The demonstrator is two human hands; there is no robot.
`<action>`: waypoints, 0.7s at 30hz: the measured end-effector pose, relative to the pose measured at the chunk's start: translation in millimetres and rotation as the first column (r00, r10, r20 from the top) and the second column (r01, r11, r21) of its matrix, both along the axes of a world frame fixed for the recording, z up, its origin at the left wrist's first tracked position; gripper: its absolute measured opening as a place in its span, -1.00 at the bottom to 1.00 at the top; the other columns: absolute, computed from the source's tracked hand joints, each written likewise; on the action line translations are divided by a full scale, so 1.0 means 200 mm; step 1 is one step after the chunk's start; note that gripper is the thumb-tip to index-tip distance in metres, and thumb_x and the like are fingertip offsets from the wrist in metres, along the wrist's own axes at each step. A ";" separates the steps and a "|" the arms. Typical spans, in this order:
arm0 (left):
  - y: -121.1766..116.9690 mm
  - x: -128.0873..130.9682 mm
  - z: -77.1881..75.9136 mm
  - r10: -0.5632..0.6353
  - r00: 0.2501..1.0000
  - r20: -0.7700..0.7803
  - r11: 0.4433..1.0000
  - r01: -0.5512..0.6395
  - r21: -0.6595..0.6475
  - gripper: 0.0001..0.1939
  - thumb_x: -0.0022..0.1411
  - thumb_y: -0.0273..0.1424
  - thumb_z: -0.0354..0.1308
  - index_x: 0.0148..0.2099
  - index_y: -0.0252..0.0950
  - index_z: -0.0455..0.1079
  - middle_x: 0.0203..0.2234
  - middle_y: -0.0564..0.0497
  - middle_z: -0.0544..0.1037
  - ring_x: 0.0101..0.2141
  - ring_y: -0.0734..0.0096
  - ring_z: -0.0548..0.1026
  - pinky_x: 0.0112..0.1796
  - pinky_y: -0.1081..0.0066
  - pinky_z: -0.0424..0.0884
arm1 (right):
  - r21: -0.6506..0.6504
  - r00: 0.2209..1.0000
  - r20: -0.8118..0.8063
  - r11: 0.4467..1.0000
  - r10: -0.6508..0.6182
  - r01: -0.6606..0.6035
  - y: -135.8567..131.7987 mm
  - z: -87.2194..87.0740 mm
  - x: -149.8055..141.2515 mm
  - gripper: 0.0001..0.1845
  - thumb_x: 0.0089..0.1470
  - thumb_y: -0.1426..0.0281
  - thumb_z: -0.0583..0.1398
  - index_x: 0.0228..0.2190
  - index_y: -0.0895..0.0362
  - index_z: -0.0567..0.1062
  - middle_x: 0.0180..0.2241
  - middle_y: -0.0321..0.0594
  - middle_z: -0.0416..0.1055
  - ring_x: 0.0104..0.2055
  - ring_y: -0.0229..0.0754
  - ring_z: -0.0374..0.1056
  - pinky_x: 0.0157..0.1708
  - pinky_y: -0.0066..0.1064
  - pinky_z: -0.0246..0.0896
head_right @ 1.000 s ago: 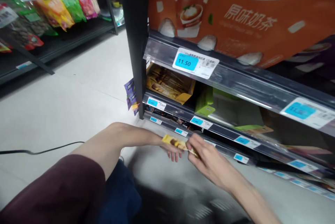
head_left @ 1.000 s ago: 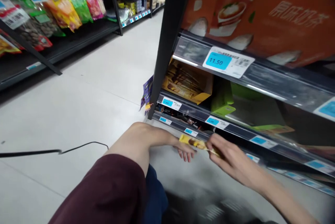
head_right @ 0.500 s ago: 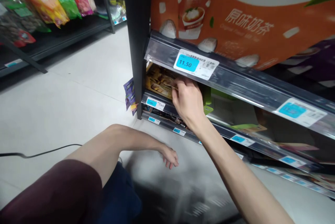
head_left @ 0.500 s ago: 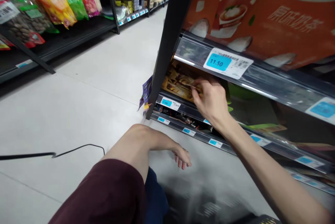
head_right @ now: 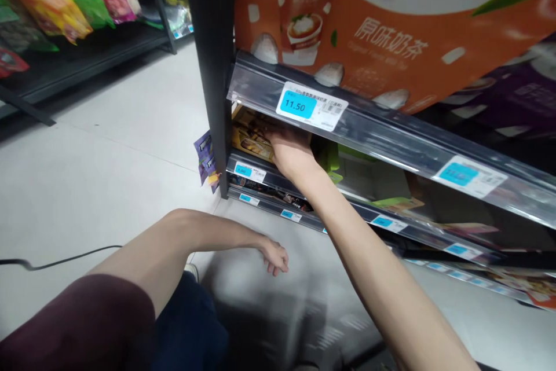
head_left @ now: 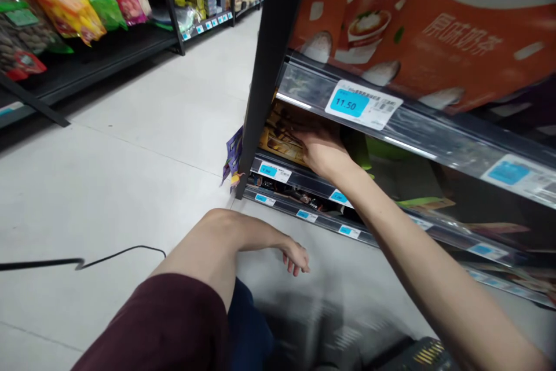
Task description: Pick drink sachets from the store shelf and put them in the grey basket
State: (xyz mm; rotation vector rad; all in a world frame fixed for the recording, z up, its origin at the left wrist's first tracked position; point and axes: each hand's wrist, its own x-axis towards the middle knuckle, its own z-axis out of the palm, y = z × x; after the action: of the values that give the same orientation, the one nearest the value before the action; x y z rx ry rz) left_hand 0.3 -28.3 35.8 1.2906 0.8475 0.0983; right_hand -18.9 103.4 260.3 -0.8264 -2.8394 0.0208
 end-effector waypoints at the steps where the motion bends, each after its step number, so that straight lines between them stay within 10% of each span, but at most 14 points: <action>1: 0.02 0.02 -0.01 -0.091 0.993 -0.074 0.995 0.088 -0.035 -0.87 -0.06 -0.35 0.21 -0.58 -0.22 0.37 -0.68 0.01 0.49 -0.57 0.21 0.46 -0.48 0.25 0.37 | 0.011 0.998 0.054 1.000 -0.021 0.020 -0.03 0.01 0.01 -0.60 0.17 0.50 0.07 0.04 0.15 0.43 0.02 0.01 0.43 0.03 0.04 0.34 0.05 -0.18 0.22; 7: 0.05 0.02 0.00 -0.273 0.941 -0.200 0.962 0.269 -0.050 -0.86 0.15 -0.32 0.10 -0.38 -0.26 0.40 -0.49 -0.05 0.56 -0.45 0.30 0.49 -0.35 0.31 0.39 | 0.072 0.958 0.286 0.997 -0.028 0.008 -0.18 0.08 0.06 -0.51 0.35 0.26 -0.20 0.12 0.18 0.28 -0.10 0.07 0.48 -0.11 0.04 0.44 -0.17 -0.24 0.26; 13: 0.04 0.00 0.01 -0.270 0.932 -0.242 0.962 0.253 -0.101 -0.75 0.23 -0.29 0.07 -0.17 -0.36 0.44 -0.39 -0.10 0.58 -0.45 0.39 0.48 -0.37 0.39 0.36 | 0.126 0.984 0.175 0.991 0.019 -0.042 -0.18 0.04 0.05 -0.54 0.35 0.27 -0.17 0.16 0.14 0.22 0.14 0.08 0.29 0.02 0.03 0.35 -0.09 -0.23 0.22; 21: 0.07 0.02 0.06 -0.360 0.886 -0.292 0.925 0.379 0.010 -0.53 0.31 -0.19 -0.13 -0.03 -0.53 0.31 -0.24 -0.23 0.55 -0.37 0.41 0.45 -0.39 0.44 0.29 | 0.279 0.868 0.271 0.829 0.416 -0.485 -0.33 0.03 0.52 -0.63 0.31 0.49 -0.10 0.05 0.12 0.34 0.25 -0.06 0.14 0.23 -0.04 0.11 0.17 -0.13 -0.06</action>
State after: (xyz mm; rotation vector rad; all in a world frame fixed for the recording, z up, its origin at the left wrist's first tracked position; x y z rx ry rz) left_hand 4.1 -14.2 47.9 1.5325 0.8297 -0.3764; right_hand 84.8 37.9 265.5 -0.0709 -3.0231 -0.5018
